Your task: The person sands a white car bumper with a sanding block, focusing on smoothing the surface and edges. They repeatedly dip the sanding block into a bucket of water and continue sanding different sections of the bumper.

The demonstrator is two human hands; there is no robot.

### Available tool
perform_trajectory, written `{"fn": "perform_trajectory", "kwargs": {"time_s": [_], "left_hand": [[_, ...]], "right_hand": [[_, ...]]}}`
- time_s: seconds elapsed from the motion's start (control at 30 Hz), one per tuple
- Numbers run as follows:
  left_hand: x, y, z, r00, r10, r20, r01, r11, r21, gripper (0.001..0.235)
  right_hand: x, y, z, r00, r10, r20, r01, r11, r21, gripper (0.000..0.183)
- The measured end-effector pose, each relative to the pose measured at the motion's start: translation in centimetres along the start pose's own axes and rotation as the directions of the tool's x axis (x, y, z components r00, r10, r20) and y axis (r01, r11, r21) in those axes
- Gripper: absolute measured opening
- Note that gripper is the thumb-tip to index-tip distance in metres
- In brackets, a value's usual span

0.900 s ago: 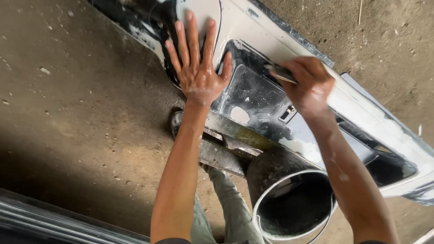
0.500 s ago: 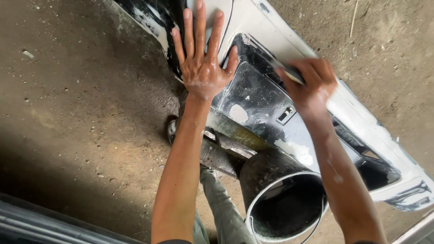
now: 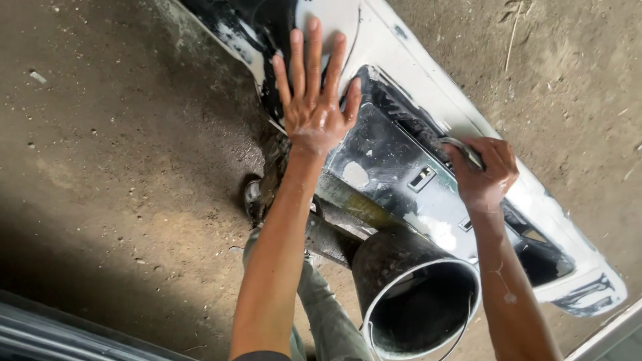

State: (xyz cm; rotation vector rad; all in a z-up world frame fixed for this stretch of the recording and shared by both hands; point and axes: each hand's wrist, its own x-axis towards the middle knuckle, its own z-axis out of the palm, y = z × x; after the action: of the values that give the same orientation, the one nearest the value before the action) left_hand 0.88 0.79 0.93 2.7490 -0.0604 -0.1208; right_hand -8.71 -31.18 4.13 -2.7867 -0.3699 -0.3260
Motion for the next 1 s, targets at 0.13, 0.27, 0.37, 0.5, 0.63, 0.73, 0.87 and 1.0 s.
{"fn": "perform_trajectory", "kwargs": {"time_s": [0.13, 0.27, 0.37, 0.5, 0.63, 0.73, 0.87, 1.0], "left_hand": [[-1.2, -0.4, 2.8, 0.897, 0.073, -0.436, -0.115, 0.991, -0.071, 0.048], [-1.1, -0.6, 2.7, 0.943, 0.051, -0.329, -0.083, 0.993, -0.084, 0.046], [0.4, -1.3, 4.5, 0.912, 0.045, -0.408, -0.091, 0.991, -0.094, 0.047], [-1.1, -0.8, 4.4, 0.908, 0.063, -0.415, -0.132, 0.981, -0.140, 0.048], [-0.4, -1.3, 3.6, 0.898, 0.036, -0.440, -0.107, 0.985, -0.137, 0.049], [-1.5, -0.7, 3.5, 0.898, 0.065, -0.436, -0.170, 0.963, -0.208, 0.053], [-1.4, -0.8, 3.7, 0.895, 0.047, -0.443, -0.147, 0.970, -0.194, 0.051], [-1.0, -0.9, 4.0, 0.889, 0.064, -0.453, -0.150, 0.976, -0.157, 0.051]], "right_hand": [[7.2, -4.4, 3.7, 0.999, 0.010, 0.032, -0.008, 0.999, -0.045, 0.025], [11.0, -7.8, 5.7, 0.996, -0.087, -0.035, 0.088, 0.996, 0.028, 0.025], [11.4, -8.4, 4.7, 0.995, -0.085, -0.058, 0.088, 0.995, 0.046, 0.028], [12.8, -10.5, 4.6, 0.995, -0.090, -0.032, 0.091, 0.996, 0.022, 0.036], [11.6, -7.9, 5.6, 0.985, -0.141, -0.094, 0.145, 0.989, 0.037, 0.043], [11.5, -7.7, 5.7, 0.993, -0.058, -0.104, 0.063, 0.997, 0.037, 0.033], [13.0, -7.2, 5.9, 0.990, -0.135, -0.035, 0.138, 0.985, 0.101, 0.034], [8.9, -5.1, 5.4, 1.000, -0.001, 0.005, 0.000, 0.995, 0.101, 0.032]]}}
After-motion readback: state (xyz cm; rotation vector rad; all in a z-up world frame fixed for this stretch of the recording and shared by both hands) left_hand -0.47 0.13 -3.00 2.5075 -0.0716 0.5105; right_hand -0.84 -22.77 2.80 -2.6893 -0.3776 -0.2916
